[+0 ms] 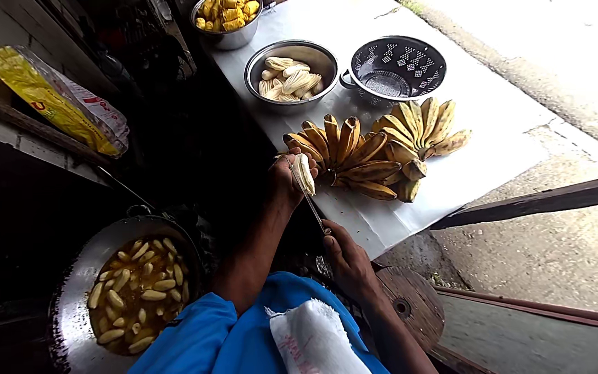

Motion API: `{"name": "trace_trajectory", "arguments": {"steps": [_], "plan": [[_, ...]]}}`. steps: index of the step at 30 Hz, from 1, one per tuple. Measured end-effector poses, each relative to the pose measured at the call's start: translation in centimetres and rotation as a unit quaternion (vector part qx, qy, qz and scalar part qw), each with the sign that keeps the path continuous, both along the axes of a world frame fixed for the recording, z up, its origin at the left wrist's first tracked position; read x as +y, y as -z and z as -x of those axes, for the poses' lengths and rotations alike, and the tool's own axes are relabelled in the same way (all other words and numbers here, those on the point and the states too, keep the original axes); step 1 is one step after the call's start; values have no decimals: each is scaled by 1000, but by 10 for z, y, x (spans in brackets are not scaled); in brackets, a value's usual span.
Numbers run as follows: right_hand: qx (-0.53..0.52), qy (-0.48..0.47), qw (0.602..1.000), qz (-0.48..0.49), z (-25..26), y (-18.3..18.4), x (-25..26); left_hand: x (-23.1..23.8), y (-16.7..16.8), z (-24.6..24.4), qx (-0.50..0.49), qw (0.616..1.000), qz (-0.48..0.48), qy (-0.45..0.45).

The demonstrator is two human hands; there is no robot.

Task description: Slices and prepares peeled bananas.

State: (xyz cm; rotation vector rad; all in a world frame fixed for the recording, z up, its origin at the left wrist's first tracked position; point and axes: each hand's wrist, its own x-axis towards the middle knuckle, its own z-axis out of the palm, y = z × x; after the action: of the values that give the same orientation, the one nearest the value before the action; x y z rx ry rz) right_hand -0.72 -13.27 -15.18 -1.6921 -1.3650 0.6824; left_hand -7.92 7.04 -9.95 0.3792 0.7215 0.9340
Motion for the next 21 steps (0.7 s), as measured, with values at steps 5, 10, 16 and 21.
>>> {"name": "trace_trajectory", "arguments": {"steps": [5, 10, 16, 21], "plan": [[-12, 16, 1000, 24, -7, -3, 25, -14, 14, -4, -51, 998, -7, 19], [-25, 18, 999, 24, 0, 7, -1, -9, 7, 2, -45, 999, -14, 1], [-57, 51, 996, 56, -14, 0, 37, -39, 2, -2, -1, 999, -33, 30], [-92, 62, 992, 60, -7, 8, 19, -28, 3, -7, -12, 1000, -11, -8]]}}
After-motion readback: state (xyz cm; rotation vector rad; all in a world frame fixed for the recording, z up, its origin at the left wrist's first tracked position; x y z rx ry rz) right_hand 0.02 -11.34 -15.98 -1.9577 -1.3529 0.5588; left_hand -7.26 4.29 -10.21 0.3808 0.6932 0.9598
